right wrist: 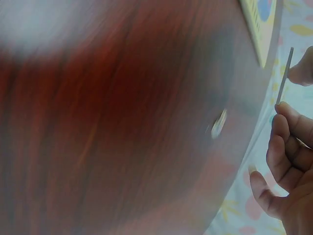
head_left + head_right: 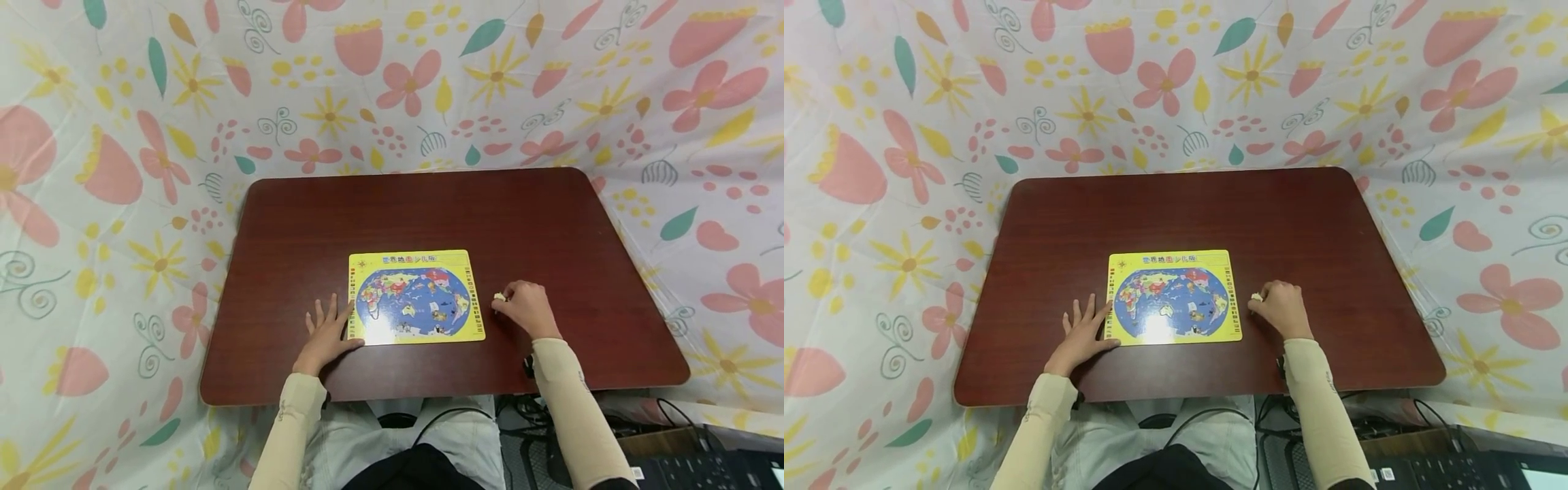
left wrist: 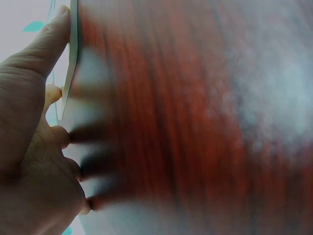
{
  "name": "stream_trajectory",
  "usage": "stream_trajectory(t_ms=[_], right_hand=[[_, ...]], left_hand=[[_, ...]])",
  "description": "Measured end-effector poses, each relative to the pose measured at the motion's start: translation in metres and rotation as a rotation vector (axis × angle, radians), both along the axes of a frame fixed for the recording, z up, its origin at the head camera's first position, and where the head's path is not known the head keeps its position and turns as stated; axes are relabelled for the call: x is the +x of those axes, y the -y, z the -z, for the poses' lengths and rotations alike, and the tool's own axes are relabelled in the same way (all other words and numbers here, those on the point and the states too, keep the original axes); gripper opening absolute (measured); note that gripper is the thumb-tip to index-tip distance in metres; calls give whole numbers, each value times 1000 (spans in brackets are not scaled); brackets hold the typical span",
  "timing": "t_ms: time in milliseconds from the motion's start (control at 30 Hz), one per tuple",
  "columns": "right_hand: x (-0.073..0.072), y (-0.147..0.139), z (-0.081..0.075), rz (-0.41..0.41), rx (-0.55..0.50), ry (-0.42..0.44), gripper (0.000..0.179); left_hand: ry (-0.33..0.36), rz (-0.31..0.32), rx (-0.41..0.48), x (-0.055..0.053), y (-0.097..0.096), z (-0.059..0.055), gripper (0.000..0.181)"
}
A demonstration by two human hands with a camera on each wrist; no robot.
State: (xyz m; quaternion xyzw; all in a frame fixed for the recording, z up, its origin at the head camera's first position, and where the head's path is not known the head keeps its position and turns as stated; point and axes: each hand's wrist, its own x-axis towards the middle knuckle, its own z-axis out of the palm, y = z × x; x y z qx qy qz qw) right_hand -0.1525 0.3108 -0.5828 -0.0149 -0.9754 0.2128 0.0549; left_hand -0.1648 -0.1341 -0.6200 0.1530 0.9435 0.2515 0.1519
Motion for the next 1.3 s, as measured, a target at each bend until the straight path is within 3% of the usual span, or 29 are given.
stream_trajectory(t_ms=[367,467,900,1300], right_hand=[[-25,46,4,-115,33,-44,25],[-28,54,7,-126,52,-21,29],[-25,64,28,-128,109,90,33],[-24,62,23,-151,131,35,23]], left_hand=[[-8,1,-1,-3,-1,2,92],[-3,6,-3,-3,-1,2,91],[-12,-3,2,3,0,4,91],[-19,-5,9,2,-1,2,91]])
